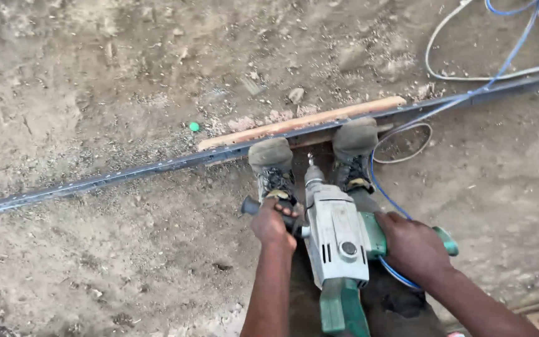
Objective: Using a heavy-duty hammer drill to create a series of holes along a metal profile resting on the ground.
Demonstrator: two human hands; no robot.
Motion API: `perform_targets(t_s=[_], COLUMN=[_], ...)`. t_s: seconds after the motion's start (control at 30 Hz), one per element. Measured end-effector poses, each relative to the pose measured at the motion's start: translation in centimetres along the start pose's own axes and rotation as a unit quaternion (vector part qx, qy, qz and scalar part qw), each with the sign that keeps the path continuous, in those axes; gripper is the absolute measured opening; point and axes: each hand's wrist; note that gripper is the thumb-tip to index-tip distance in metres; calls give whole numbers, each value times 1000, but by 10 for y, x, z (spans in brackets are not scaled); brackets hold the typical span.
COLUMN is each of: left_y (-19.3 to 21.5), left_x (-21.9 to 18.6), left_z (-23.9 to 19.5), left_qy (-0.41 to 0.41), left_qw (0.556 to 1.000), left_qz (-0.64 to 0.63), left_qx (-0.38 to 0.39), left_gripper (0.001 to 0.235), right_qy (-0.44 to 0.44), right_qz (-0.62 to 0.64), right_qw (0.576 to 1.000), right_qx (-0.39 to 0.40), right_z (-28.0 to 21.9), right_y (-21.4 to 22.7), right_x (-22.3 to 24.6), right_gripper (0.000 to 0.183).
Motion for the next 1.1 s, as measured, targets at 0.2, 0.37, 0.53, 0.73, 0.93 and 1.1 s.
perform_targets(t_s=[0.2, 0.37, 0.53, 0.73, 0.93, 1.1], left_y=[-38, -59, -62, -57, -61, -64], left_x=[12, 27, 25, 24, 29, 29], left_z=[-9, 8, 17, 29, 34, 32], left_qy=[23, -7, -3, -1, 5, 22], left_qw=[994, 998, 997, 996, 997, 998], left_qz=[101, 57, 70, 78, 53, 31], left_qx=[15, 25, 28, 44, 47, 40], left_gripper=[11, 27, 24, 24, 25, 18], right_qy=[-43, -46, -57, -58, -70, -94], right_qz=[22, 29, 12, 10, -18, -92], right_qw=[999, 998, 998, 998, 997, 986], right_qx=[-7, -16, -4, -11, 17, 103], right_z=[13, 28, 37, 38, 40, 49], right_y=[-8, 3, 0, 0, 14, 52], right_x=[-32, -41, -38, -29, -28, -25], right_gripper=[43, 39, 36, 43, 29, 36])
Point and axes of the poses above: each hand's wrist, its own z-axis towards the middle knuckle, its own y-axis out of the back of the hand, x = y × z, and after that the axes turned 3 degrees about y, right-handed
